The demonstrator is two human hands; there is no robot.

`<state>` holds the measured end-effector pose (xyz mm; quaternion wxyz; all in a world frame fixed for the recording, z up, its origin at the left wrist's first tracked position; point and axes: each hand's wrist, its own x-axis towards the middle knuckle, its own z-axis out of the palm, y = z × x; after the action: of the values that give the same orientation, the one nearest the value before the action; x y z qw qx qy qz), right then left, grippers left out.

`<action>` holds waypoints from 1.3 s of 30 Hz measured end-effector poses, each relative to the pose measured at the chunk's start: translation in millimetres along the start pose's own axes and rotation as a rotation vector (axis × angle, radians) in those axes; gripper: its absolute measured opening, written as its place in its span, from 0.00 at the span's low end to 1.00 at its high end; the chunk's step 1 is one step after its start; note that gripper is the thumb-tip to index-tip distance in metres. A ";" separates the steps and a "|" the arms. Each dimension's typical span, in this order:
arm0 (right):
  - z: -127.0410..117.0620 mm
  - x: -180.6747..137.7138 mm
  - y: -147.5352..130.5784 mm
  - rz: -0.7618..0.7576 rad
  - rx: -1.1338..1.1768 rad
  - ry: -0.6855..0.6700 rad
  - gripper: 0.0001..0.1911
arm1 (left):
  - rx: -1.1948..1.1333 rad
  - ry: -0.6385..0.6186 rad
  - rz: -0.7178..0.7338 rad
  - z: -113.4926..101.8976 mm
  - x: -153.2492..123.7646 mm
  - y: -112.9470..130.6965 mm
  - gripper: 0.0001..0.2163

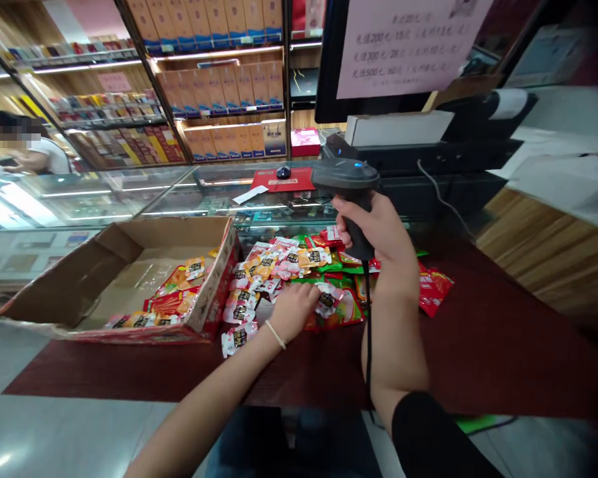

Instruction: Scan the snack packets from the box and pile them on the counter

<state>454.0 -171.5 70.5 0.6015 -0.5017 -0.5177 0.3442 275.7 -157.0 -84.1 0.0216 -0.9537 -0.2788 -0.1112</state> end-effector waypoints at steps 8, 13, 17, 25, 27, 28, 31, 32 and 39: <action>-10.3 2.6 3.8 0.010 0.007 -0.003 0.17 | -0.210 0.253 -0.003 39.4 -4.9 2.3 0.12; -2.1 3.5 1.8 0.013 0.009 -0.008 0.16 | -0.355 0.303 -0.012 14.1 -3.1 -10.2 0.12; 15.8 5.1 2.9 0.032 0.000 -0.050 0.16 | -0.368 0.360 -0.053 -38.9 -11.0 -31.4 0.12; 80.2 5.4 12.4 0.084 0.008 -0.153 0.15 | -0.192 0.445 -0.302 -144.9 -83.5 -116.1 0.12; 96.8 3.3 15.1 0.093 -0.002 -0.191 0.14 | -0.159 0.448 -0.397 -154.3 -108.5 -147.5 0.11; 104.5 2.3 16.8 0.101 -0.010 -0.210 0.14 | -0.147 0.442 -0.438 -156.5 -120.5 -163.2 0.11; 124.8 0.9 23.3 0.153 -0.063 -0.269 0.16 | -0.132 0.391 -0.531 -156.6 -150.5 -204.9 0.11; 130.8 1.1 25.7 0.180 -0.092 -0.280 0.17 | -0.134 0.368 -0.551 -155.2 -157.5 -216.0 0.11; 164.0 10.8 38.0 0.336 -0.323 -0.375 0.20 | -0.284 -0.053 -0.510 -134.5 -152.3 -252.7 0.08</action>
<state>301.8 -111.1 30.5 0.3424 -0.5973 -0.5775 0.4388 -11.6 -38.0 7.6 -0.1481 -0.8487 -0.4918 -0.1262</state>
